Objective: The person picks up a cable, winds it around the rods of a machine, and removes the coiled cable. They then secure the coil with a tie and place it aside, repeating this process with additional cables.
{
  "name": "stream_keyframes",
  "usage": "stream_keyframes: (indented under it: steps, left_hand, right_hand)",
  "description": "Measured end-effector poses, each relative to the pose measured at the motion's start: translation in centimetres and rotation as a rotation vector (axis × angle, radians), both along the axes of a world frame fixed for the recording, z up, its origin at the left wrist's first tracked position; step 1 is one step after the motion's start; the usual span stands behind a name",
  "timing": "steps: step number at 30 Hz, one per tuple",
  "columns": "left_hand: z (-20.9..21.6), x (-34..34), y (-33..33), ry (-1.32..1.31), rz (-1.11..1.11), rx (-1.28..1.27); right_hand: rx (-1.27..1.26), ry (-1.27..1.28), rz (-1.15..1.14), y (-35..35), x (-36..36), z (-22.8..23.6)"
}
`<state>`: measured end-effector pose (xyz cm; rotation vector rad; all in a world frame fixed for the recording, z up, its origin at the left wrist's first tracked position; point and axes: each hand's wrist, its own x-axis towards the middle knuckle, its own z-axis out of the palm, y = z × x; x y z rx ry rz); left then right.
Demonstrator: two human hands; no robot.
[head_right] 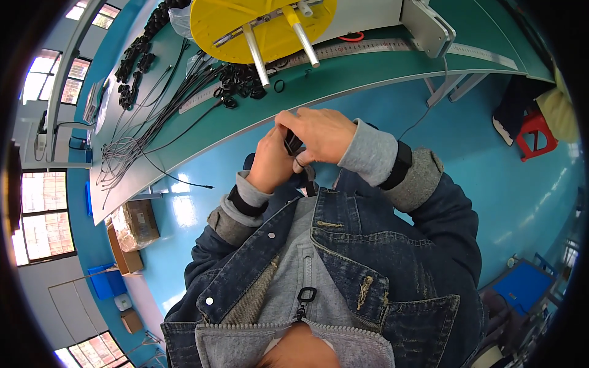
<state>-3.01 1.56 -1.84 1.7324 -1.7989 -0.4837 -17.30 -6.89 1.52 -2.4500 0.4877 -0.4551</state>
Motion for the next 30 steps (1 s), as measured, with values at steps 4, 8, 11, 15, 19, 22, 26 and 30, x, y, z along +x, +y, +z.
stream_keyframes:
  steps: [4, 8, 11, 15, 19, 22, 26, 30]
  left_hand:
    - [-1.0, -0.8, 0.5, -0.168, 0.059, -0.220]
    - [-2.4, -1.3, 0.5, -0.308, 0.105, -0.351]
    - [-3.2, -1.0, 0.2, -0.345, 0.085, -0.401]
    - [-4.0, -0.1, -0.1, -0.207, 0.030, -0.409]
    - [-2.6, 1.1, 0.3, 0.388, 0.013, -0.197]
    - [-0.9, 1.8, 0.9, 1.202, 0.022, 0.192]
    - [0.0, 4.5, 0.8, 2.167, -0.308, 0.285]
    - [0.2, 7.9, 0.8, 2.189, -0.196, 0.242]
  right_hand:
    - [0.013, 0.060, 0.038, 0.1, 0.5, -0.8]
    - [-0.115, 0.076, 0.006, 0.7, 0.9, -3.0]
    - [-0.103, 0.085, -0.050, 1.3, 1.2, -3.8]
    - [-0.061, 0.007, -0.122, 1.6, 1.4, -4.5]
    - [0.729, -0.356, -0.138, 1.8, 1.6, -3.0]
    - [1.309, -0.557, -0.161, 1.4, 1.3, -3.9]
    - [1.734, -0.574, -0.273, 1.3, 0.3, -7.0]
    - [1.786, -0.468, -0.279, 1.5, -1.0, -9.5]
